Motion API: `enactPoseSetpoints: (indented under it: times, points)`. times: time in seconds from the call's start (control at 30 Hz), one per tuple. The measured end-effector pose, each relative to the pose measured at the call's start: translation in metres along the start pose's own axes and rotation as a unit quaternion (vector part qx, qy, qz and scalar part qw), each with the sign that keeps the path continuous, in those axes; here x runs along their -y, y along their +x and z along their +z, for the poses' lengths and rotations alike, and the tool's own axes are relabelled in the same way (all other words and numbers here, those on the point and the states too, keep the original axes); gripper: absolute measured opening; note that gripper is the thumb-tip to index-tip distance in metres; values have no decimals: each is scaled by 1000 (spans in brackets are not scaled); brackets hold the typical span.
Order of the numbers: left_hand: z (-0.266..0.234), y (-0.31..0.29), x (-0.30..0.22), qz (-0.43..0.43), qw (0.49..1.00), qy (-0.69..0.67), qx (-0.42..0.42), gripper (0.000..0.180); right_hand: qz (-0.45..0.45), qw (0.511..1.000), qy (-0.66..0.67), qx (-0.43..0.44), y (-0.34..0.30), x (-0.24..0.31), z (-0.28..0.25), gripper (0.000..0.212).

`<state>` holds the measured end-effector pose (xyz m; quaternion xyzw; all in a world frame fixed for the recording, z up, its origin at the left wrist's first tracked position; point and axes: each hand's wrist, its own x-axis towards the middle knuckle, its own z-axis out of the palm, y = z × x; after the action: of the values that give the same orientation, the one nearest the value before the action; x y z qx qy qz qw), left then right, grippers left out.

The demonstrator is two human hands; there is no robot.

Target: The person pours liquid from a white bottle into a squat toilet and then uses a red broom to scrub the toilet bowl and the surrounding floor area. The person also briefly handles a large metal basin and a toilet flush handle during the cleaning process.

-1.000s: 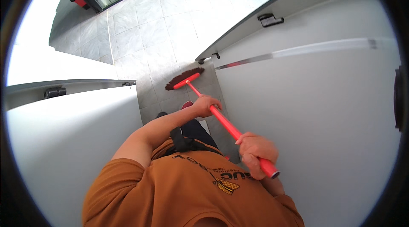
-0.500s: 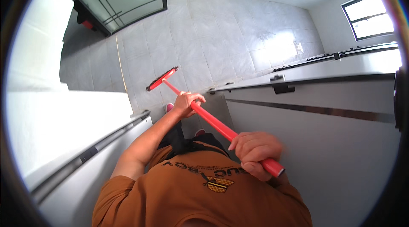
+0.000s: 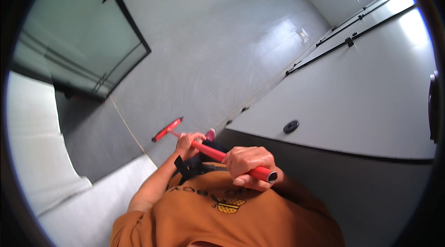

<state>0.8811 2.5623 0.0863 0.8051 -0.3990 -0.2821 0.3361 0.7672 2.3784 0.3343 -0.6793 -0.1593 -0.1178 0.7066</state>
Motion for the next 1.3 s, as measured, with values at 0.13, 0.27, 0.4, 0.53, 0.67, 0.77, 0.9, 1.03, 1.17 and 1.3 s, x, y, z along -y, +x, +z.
enactPoseSetpoints:
  times: [0.13,0.27,0.4,0.53,0.67,0.77,0.9,1.03,1.17,1.3]
  points:
    - [-26,34,31,3,1000,13,-13,13,-14,999,37,-22,29,-29,-25,18]
    - [-51,74,51,-48,997,-43,46,13,30,991,84,-95,44,-47,-47,18]
    - [-75,130,73,-13,995,-32,90,14,32,978,114,-173,62,-80,-73,16]
    - [-66,200,171,79,986,-108,101,15,29,964,126,-232,100,-135,-93,18]
    - [-89,272,191,77,979,-61,177,15,-30,956,118,-267,134,-191,-112,25]
    - [-113,335,158,128,975,39,178,16,-98,960,83,-248,168,-187,-135,25]
    - [-105,440,119,206,958,22,198,15,-167,945,-19,-282,188,-183,-178,32]
    - [-67,557,72,301,933,21,195,18,-171,895,-182,-369,188,-202,-238,19]
    - [-21,662,11,409,900,-5,148,15,-129,849,-282,-427,181,-218,-313,12]
    - [26,726,-61,456,863,-56,209,14,-14,800,-339,-495,156,-265,-400,12]
